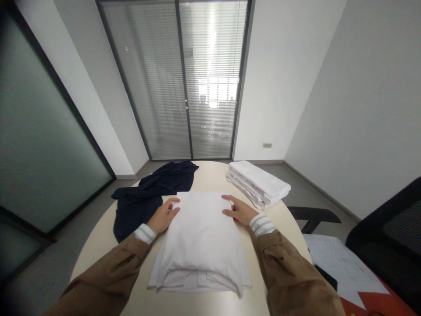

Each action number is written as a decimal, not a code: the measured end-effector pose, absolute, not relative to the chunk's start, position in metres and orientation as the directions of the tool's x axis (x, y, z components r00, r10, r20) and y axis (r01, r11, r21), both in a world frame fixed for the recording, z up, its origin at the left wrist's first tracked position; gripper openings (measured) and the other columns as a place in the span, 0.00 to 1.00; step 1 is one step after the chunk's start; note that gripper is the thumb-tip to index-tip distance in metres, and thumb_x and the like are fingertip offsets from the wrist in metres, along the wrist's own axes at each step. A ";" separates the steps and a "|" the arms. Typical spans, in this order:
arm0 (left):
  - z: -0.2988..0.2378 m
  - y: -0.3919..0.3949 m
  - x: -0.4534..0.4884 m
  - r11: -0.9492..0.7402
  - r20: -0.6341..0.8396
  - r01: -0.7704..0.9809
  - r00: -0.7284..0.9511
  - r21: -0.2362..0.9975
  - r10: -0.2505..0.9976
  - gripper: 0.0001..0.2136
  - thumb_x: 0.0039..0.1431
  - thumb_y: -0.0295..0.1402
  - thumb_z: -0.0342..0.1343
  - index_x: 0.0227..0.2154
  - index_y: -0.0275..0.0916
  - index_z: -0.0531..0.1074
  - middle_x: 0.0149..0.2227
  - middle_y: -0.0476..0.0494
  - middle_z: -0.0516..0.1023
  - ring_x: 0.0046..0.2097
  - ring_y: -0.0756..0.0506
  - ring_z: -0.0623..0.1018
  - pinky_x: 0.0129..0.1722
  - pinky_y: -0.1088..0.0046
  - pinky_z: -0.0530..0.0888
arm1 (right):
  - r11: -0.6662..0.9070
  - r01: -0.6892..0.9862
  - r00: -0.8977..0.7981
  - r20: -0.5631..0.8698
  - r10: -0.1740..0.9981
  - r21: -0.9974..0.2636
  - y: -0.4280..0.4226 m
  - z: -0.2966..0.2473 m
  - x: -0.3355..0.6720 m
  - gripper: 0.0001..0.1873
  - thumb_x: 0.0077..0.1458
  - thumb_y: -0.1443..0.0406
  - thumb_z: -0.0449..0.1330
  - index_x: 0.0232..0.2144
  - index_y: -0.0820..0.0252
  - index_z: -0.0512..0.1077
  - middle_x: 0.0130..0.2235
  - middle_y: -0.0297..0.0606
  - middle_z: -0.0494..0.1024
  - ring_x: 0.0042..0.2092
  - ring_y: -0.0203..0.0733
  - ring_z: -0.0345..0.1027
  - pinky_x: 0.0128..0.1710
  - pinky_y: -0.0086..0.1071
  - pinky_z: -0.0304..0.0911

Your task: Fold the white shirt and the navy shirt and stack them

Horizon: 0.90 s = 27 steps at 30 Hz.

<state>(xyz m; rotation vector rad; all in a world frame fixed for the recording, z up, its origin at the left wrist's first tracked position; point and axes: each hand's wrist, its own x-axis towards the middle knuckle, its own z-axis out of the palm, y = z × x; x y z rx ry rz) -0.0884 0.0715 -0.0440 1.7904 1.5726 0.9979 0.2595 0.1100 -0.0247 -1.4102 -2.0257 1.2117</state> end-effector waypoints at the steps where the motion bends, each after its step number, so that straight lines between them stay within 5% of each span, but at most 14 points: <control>1: -0.041 0.070 -0.088 -0.132 0.133 0.535 0.037 0.835 0.990 0.18 0.60 0.36 0.55 0.52 0.38 0.70 0.25 0.54 0.66 0.25 0.50 0.68 0.28 0.75 0.65 | 0.118 0.551 -0.423 -0.154 0.893 -0.826 0.110 -0.025 0.261 0.45 0.54 0.52 0.64 0.67 0.58 0.53 0.21 0.23 0.65 0.22 0.35 0.59 0.23 0.29 0.53; 8: -0.018 0.048 -0.101 0.132 -0.267 0.370 0.341 0.920 0.902 0.47 0.44 0.32 0.69 0.67 0.38 0.52 0.26 0.54 0.74 0.20 0.51 0.68 0.22 0.77 0.63 | 0.056 0.563 -0.502 -0.288 0.816 -0.824 0.102 -0.012 0.270 0.62 0.48 0.57 0.70 0.72 0.56 0.35 0.23 0.23 0.68 0.24 0.37 0.68 0.27 0.29 0.60; 11: -0.018 0.047 -0.102 0.097 -0.207 0.293 0.370 0.951 0.906 0.40 0.45 0.31 0.68 0.62 0.37 0.60 0.30 0.50 0.77 0.29 0.47 0.75 0.28 0.75 0.68 | 0.067 0.584 -0.488 -0.284 0.825 -0.809 0.101 -0.013 0.265 0.55 0.53 0.58 0.66 0.71 0.56 0.39 0.21 0.23 0.68 0.22 0.36 0.67 0.26 0.29 0.58; 15: -0.027 0.052 -0.089 0.018 -0.069 0.228 0.215 0.973 0.974 0.28 0.51 0.33 0.64 0.56 0.36 0.66 0.37 0.45 0.78 0.39 0.45 0.78 0.38 0.73 0.72 | 0.174 0.559 -0.424 -0.100 0.900 -0.811 0.106 -0.022 0.264 0.44 0.59 0.57 0.60 0.71 0.54 0.44 0.22 0.25 0.69 0.23 0.37 0.64 0.27 0.30 0.59; 21: -0.044 0.057 -0.079 -0.146 0.085 0.273 0.222 0.951 0.971 0.26 0.56 0.30 0.58 0.58 0.35 0.64 0.48 0.38 0.77 0.50 0.41 0.77 0.54 0.65 0.71 | 0.127 0.524 -0.426 -0.130 0.895 -0.842 0.111 -0.034 0.279 0.52 0.55 0.58 0.63 0.71 0.55 0.36 0.28 0.29 0.72 0.27 0.39 0.65 0.30 0.32 0.61; 27: -0.055 0.074 -0.076 -0.301 0.215 0.414 0.243 0.859 0.946 0.28 0.55 0.26 0.57 0.61 0.34 0.63 0.63 0.33 0.66 0.65 0.40 0.64 0.68 0.62 0.54 | 0.349 0.592 -0.380 0.130 0.916 -0.727 0.117 -0.041 0.273 0.31 0.57 0.56 0.58 0.62 0.55 0.64 0.29 0.30 0.64 0.31 0.39 0.60 0.37 0.36 0.60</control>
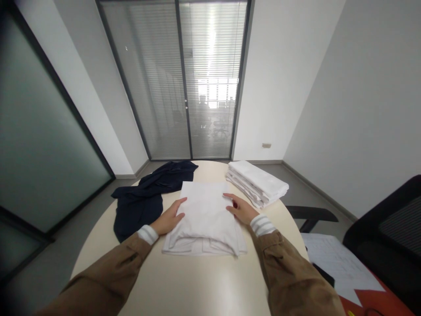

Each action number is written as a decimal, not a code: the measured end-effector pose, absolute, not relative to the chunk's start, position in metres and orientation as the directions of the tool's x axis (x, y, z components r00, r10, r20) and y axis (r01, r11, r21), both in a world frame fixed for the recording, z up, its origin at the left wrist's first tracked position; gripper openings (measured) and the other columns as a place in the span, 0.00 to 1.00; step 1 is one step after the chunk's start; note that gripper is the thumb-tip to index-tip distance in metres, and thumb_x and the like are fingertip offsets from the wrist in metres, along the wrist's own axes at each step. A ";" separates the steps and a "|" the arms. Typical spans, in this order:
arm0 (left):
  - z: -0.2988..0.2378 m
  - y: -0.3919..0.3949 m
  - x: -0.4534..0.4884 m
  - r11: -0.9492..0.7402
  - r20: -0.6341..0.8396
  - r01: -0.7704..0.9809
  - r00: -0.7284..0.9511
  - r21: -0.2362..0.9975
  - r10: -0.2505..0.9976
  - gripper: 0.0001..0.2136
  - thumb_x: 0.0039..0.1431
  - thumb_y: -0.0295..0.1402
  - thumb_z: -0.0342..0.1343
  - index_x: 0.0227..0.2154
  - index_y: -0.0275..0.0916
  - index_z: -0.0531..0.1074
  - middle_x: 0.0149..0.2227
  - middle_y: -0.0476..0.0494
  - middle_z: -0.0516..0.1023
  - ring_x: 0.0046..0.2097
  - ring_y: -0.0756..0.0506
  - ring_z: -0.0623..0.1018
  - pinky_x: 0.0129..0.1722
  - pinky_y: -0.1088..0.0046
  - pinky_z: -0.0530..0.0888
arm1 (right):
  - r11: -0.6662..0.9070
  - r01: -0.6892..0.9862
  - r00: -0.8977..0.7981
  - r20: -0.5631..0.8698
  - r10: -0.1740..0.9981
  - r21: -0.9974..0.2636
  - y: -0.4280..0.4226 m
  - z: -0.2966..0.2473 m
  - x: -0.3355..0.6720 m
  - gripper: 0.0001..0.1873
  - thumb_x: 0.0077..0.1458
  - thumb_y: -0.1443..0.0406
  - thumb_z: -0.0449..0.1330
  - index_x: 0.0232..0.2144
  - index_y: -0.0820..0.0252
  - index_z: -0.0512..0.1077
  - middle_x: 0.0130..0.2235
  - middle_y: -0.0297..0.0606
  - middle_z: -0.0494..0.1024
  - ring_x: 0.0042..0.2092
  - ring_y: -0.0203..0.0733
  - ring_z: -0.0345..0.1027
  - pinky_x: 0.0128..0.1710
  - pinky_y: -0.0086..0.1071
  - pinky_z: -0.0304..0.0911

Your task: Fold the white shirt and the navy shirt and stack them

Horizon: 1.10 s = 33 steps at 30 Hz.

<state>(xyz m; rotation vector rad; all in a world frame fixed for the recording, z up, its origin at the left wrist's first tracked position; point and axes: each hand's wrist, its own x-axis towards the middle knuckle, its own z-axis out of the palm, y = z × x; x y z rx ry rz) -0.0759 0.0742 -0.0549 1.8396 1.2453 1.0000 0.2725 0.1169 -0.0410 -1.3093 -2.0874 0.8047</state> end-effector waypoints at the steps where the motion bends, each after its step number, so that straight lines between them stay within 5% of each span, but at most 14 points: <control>1: -0.056 0.076 -0.074 -0.303 0.231 0.427 0.213 0.852 0.949 0.29 0.56 0.27 0.56 0.61 0.35 0.62 0.63 0.33 0.65 0.66 0.40 0.64 0.68 0.61 0.54 | 0.368 0.600 -0.365 0.167 0.916 -0.710 0.118 -0.042 0.271 0.29 0.58 0.55 0.58 0.61 0.55 0.66 0.30 0.31 0.65 0.32 0.40 0.60 0.38 0.36 0.60; 3: -0.055 0.075 -0.072 -0.306 0.259 0.454 0.164 0.837 0.952 0.29 0.57 0.29 0.56 0.63 0.35 0.60 0.64 0.34 0.64 0.65 0.40 0.64 0.67 0.60 0.55 | 0.368 0.609 -0.355 0.173 0.919 -0.703 0.117 -0.041 0.270 0.31 0.58 0.53 0.57 0.61 0.55 0.65 0.30 0.31 0.66 0.32 0.39 0.61 0.38 0.36 0.61; 6: -0.051 0.062 -0.074 -0.292 0.240 0.534 0.166 0.793 0.956 0.32 0.58 0.34 0.58 0.64 0.35 0.58 0.60 0.33 0.69 0.59 0.39 0.71 0.61 0.60 0.64 | 0.254 0.590 -0.400 -0.005 0.916 -0.766 0.111 -0.036 0.275 0.41 0.57 0.50 0.60 0.68 0.55 0.55 0.27 0.28 0.66 0.27 0.37 0.62 0.32 0.33 0.60; 12: -0.034 0.035 -0.086 -0.217 0.009 0.654 0.306 0.725 0.952 0.43 0.52 0.38 0.64 0.68 0.37 0.51 0.35 0.46 0.74 0.36 0.43 0.75 0.40 0.67 0.71 | 0.061 0.576 -0.510 -0.300 0.806 -0.815 0.097 -0.021 0.280 0.55 0.47 0.53 0.70 0.70 0.55 0.48 0.23 0.23 0.65 0.25 0.37 0.67 0.28 0.30 0.59; 21: -0.032 0.043 -0.094 -0.215 -0.040 0.603 0.380 0.768 0.924 0.25 0.59 0.37 0.54 0.59 0.36 0.68 0.27 0.55 0.60 0.29 0.50 0.63 0.32 0.74 0.61 | 0.140 0.569 -0.497 -0.204 0.844 -0.810 0.098 -0.024 0.280 0.44 0.55 0.51 0.62 0.68 0.57 0.52 0.22 0.23 0.63 0.25 0.35 0.61 0.26 0.29 0.54; 25: -0.033 0.041 -0.095 -0.207 -0.069 0.582 0.416 0.787 0.907 0.24 0.58 0.38 0.55 0.56 0.35 0.71 0.25 0.55 0.60 0.28 0.50 0.62 0.30 0.74 0.60 | 0.135 0.546 -0.501 -0.193 0.843 -0.827 0.099 -0.027 0.281 0.48 0.54 0.50 0.63 0.69 0.56 0.48 0.23 0.23 0.63 0.26 0.36 0.62 0.28 0.30 0.57; 29: -0.033 0.038 -0.088 -0.199 0.013 0.618 0.292 0.761 0.956 0.25 0.57 0.41 0.56 0.56 0.35 0.70 0.27 0.54 0.63 0.30 0.49 0.65 0.33 0.73 0.62 | 0.132 0.571 -0.471 -0.191 0.861 -0.811 0.100 -0.028 0.277 0.43 0.54 0.48 0.63 0.66 0.58 0.57 0.22 0.23 0.60 0.24 0.35 0.59 0.27 0.30 0.55; 33: -0.035 0.035 -0.085 -0.211 0.017 0.603 0.311 0.769 0.950 0.28 0.56 0.37 0.57 0.60 0.34 0.65 0.26 0.55 0.60 0.29 0.49 0.64 0.31 0.73 0.61 | 0.141 0.561 -0.512 -0.208 0.833 -0.816 0.101 -0.028 0.278 0.47 0.50 0.50 0.66 0.66 0.58 0.56 0.24 0.24 0.62 0.26 0.36 0.61 0.28 0.31 0.56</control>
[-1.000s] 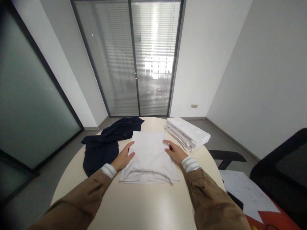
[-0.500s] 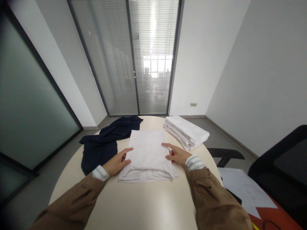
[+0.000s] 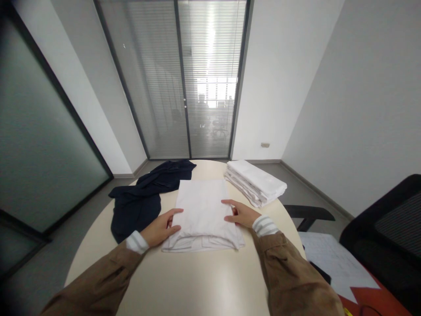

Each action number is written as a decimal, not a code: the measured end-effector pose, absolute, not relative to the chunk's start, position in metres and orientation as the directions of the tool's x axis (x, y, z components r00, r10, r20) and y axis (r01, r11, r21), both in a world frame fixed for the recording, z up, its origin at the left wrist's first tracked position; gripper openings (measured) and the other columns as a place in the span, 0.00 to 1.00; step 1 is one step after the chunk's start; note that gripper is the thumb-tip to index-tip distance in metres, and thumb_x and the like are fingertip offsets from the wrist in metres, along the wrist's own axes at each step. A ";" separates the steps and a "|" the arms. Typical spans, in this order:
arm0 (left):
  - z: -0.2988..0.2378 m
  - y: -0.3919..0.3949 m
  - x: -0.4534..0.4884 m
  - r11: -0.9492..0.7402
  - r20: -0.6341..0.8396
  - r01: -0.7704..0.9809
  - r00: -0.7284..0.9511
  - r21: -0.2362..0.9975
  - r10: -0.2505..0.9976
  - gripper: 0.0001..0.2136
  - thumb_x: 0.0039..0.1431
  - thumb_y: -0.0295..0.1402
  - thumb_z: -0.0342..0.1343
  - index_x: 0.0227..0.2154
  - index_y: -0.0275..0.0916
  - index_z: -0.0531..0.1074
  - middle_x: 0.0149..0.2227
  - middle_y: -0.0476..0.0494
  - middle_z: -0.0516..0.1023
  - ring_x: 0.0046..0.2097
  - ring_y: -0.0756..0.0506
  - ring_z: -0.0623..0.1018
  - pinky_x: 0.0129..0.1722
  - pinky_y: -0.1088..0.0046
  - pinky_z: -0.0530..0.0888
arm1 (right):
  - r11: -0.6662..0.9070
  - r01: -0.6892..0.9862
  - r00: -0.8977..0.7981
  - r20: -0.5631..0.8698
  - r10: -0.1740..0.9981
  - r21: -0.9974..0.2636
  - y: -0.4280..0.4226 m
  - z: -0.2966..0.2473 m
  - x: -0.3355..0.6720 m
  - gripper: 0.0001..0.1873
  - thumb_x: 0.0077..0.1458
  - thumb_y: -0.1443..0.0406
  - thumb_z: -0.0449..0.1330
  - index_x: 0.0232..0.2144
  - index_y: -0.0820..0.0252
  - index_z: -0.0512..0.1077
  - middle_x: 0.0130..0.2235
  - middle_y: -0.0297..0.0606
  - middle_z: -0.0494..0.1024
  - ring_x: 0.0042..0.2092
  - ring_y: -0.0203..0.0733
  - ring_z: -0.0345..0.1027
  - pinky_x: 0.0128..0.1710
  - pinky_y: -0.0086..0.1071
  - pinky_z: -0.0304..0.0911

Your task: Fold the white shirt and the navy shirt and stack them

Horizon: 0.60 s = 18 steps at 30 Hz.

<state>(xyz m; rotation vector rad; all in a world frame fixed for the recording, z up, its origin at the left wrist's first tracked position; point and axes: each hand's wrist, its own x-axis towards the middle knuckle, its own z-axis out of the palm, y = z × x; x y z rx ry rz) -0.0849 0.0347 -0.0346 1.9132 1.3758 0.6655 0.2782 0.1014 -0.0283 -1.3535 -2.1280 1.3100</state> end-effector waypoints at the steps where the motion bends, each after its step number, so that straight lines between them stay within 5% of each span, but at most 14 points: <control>1: -0.035 0.035 -0.085 -0.218 0.018 0.600 0.321 0.770 0.947 0.27 0.57 0.37 0.55 0.59 0.34 0.65 0.26 0.56 0.60 0.28 0.49 0.63 0.31 0.74 0.60 | 0.158 0.560 -0.527 -0.202 0.825 -0.813 0.102 -0.028 0.279 0.49 0.49 0.51 0.68 0.67 0.57 0.54 0.25 0.25 0.63 0.28 0.37 0.61 0.30 0.31 0.57; 4: -0.036 0.036 -0.086 -0.213 0.029 0.596 0.304 0.774 0.952 0.21 0.63 0.38 0.48 0.57 0.35 0.66 0.23 0.57 0.56 0.27 0.49 0.61 0.29 0.73 0.59 | 0.184 0.535 -0.575 -0.196 0.795 -0.825 0.102 -0.028 0.283 0.55 0.47 0.52 0.70 0.70 0.54 0.48 0.29 0.27 0.66 0.32 0.39 0.63 0.33 0.32 0.59; 7: -0.036 0.036 -0.088 -0.170 -0.003 0.575 0.287 0.800 0.958 0.21 0.65 0.41 0.46 0.56 0.35 0.66 0.22 0.58 0.54 0.25 0.49 0.60 0.28 0.73 0.58 | 0.179 0.540 -0.596 -0.223 0.772 -0.822 0.100 -0.025 0.284 0.52 0.49 0.52 0.68 0.69 0.55 0.51 0.26 0.25 0.62 0.30 0.36 0.59 0.30 0.30 0.55; 11: -0.028 0.030 -0.092 -0.160 -0.077 0.507 0.415 0.847 0.906 0.33 0.57 0.44 0.58 0.62 0.36 0.59 0.33 0.49 0.73 0.33 0.47 0.72 0.36 0.71 0.69 | 0.193 0.576 -0.589 -0.240 0.772 -0.795 0.097 -0.021 0.282 0.41 0.52 0.52 0.65 0.65 0.58 0.61 0.23 0.24 0.57 0.26 0.33 0.51 0.26 0.28 0.47; 15: -0.021 0.020 -0.094 -0.313 -0.012 0.653 0.442 0.690 0.897 0.47 0.41 0.45 0.71 0.64 0.38 0.58 0.53 0.36 0.72 0.52 0.37 0.73 0.56 0.60 0.69 | 0.193 0.562 -0.594 -0.231 0.770 -0.804 0.095 -0.020 0.280 0.40 0.54 0.52 0.64 0.64 0.58 0.62 0.23 0.24 0.56 0.25 0.33 0.51 0.25 0.28 0.47; 18: -0.026 0.016 -0.091 -0.424 0.069 0.733 0.461 0.532 0.885 0.42 0.45 0.43 0.70 0.63 0.37 0.61 0.57 0.32 0.68 0.59 0.33 0.69 0.61 0.53 0.65 | 0.223 0.570 -0.585 -0.199 0.786 -0.791 0.095 -0.023 0.278 0.38 0.54 0.52 0.63 0.64 0.58 0.62 0.24 0.25 0.57 0.26 0.34 0.52 0.27 0.29 0.50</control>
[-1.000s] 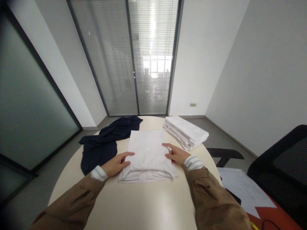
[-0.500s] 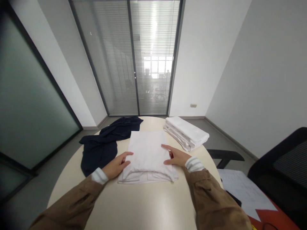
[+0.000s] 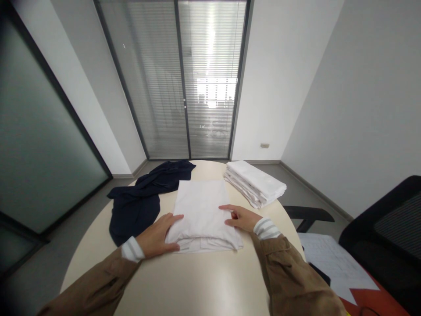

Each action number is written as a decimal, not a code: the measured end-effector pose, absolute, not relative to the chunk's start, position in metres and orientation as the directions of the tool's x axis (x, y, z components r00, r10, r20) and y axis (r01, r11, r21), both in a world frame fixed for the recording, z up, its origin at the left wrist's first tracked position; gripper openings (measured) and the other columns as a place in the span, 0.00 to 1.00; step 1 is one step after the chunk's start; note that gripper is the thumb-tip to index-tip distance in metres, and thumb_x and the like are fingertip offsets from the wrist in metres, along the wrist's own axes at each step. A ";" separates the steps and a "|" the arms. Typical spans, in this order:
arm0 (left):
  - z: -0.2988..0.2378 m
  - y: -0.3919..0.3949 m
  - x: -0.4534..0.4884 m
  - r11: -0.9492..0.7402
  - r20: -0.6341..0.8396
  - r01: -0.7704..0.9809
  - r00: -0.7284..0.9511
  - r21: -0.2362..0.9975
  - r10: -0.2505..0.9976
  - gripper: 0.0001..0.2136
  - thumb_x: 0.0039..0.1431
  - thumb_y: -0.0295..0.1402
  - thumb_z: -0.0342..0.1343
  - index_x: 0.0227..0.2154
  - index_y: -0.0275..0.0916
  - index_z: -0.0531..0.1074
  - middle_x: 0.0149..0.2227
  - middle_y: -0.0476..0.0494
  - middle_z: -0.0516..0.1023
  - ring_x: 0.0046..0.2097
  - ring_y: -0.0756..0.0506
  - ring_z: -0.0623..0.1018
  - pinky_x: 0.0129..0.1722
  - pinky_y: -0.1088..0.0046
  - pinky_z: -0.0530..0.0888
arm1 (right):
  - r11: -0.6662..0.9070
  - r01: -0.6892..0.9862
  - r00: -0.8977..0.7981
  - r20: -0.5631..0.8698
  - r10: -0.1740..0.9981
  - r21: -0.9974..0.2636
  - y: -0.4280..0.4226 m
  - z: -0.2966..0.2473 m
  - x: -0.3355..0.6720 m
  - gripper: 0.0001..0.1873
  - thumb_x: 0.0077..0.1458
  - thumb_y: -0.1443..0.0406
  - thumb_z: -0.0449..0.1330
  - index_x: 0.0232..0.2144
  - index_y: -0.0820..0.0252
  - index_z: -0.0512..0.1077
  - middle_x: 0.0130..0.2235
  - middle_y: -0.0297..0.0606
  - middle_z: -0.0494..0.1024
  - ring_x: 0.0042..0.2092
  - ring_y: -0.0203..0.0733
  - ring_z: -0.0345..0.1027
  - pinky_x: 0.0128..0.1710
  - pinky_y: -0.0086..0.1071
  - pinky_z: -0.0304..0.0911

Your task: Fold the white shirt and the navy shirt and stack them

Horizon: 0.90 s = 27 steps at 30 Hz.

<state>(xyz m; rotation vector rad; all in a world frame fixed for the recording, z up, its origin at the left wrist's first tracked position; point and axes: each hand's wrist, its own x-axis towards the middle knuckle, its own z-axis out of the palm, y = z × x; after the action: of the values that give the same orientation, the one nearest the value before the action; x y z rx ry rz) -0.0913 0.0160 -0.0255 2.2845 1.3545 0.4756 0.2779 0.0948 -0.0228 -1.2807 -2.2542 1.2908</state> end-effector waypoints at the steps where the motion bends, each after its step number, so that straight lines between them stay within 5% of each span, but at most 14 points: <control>1: -0.029 0.016 -0.090 -0.449 0.094 0.743 0.468 0.497 0.879 0.39 0.48 0.41 0.67 0.63 0.37 0.62 0.57 0.31 0.68 0.59 0.33 0.68 0.61 0.52 0.66 | 0.244 0.581 -0.572 -0.176 0.801 -0.776 0.095 -0.025 0.277 0.36 0.55 0.53 0.62 0.63 0.58 0.64 0.24 0.26 0.57 0.27 0.35 0.53 0.28 0.30 0.51; 5: -0.043 0.021 -0.086 -0.520 0.260 0.769 0.451 0.373 0.854 0.27 0.59 0.34 0.58 0.61 0.38 0.65 0.66 0.29 0.58 0.64 0.33 0.64 0.61 0.52 0.66 | 0.345 0.650 -0.472 -0.004 0.882 -0.677 0.098 -0.031 0.271 0.26 0.59 0.54 0.57 0.56 0.58 0.70 0.27 0.29 0.62 0.29 0.38 0.58 0.34 0.34 0.59; 8: -0.045 0.022 -0.083 -0.551 0.383 0.796 0.442 0.249 0.811 0.25 0.58 0.27 0.56 0.60 0.39 0.67 0.71 0.31 0.45 0.67 0.31 0.58 0.62 0.52 0.65 | 0.430 0.706 -0.436 0.134 0.890 -0.562 0.094 -0.030 0.265 0.23 0.60 0.54 0.56 0.53 0.59 0.71 0.35 0.37 0.68 0.35 0.42 0.64 0.42 0.39 0.63; 11: -0.037 0.018 -0.077 -0.558 0.388 0.816 0.470 0.151 0.793 0.24 0.55 0.25 0.56 0.56 0.39 0.68 0.67 0.32 0.57 0.64 0.33 0.63 0.59 0.54 0.69 | 0.584 0.688 -0.520 0.269 0.811 -0.430 0.084 -0.023 0.259 0.27 0.53 0.52 0.64 0.52 0.58 0.71 0.50 0.47 0.66 0.52 0.51 0.63 0.55 0.47 0.60; 14: -0.028 0.015 -0.074 -0.547 0.285 0.831 0.502 0.104 0.817 0.11 0.59 0.27 0.54 0.45 0.39 0.71 0.51 0.37 0.74 0.53 0.37 0.72 0.50 0.59 0.75 | 0.727 0.579 -0.671 0.290 0.682 -0.371 0.073 -0.019 0.254 0.33 0.46 0.57 0.69 0.54 0.58 0.70 0.56 0.50 0.63 0.58 0.55 0.58 0.59 0.50 0.57; 17: -0.025 0.011 -0.076 -0.536 0.204 0.839 0.512 0.088 0.834 0.06 0.61 0.27 0.50 0.40 0.39 0.69 0.43 0.40 0.75 0.46 0.40 0.75 0.44 0.63 0.76 | 0.779 0.524 -0.723 0.305 0.620 -0.344 0.066 -0.020 0.253 0.32 0.42 0.68 0.64 0.53 0.60 0.69 0.54 0.49 0.67 0.56 0.53 0.60 0.58 0.50 0.59; 22: -0.031 0.004 -0.081 -0.553 0.281 0.815 0.497 0.174 0.821 0.21 0.51 0.20 0.49 0.50 0.40 0.62 0.53 0.38 0.68 0.50 0.42 0.74 0.48 0.66 0.74 | 0.788 0.529 -0.734 0.296 0.611 -0.314 0.055 -0.027 0.256 0.39 0.39 0.75 0.56 0.58 0.58 0.66 0.59 0.49 0.66 0.59 0.52 0.60 0.56 0.46 0.63; 27: -0.035 0.002 -0.079 -0.479 0.228 0.867 0.444 0.136 0.867 0.09 0.55 0.22 0.47 0.38 0.40 0.63 0.40 0.43 0.71 0.37 0.44 0.76 0.36 0.70 0.73 | 0.773 0.567 -0.702 0.324 0.634 -0.284 0.047 -0.032 0.256 0.38 0.42 0.76 0.52 0.58 0.57 0.66 0.57 0.47 0.70 0.58 0.49 0.63 0.55 0.45 0.66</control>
<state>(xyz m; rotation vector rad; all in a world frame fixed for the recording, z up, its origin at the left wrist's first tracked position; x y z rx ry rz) -0.0785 0.0020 -0.0352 2.6696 1.6033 0.4207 0.2561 0.0470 -0.0320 -0.9112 -2.5609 0.2270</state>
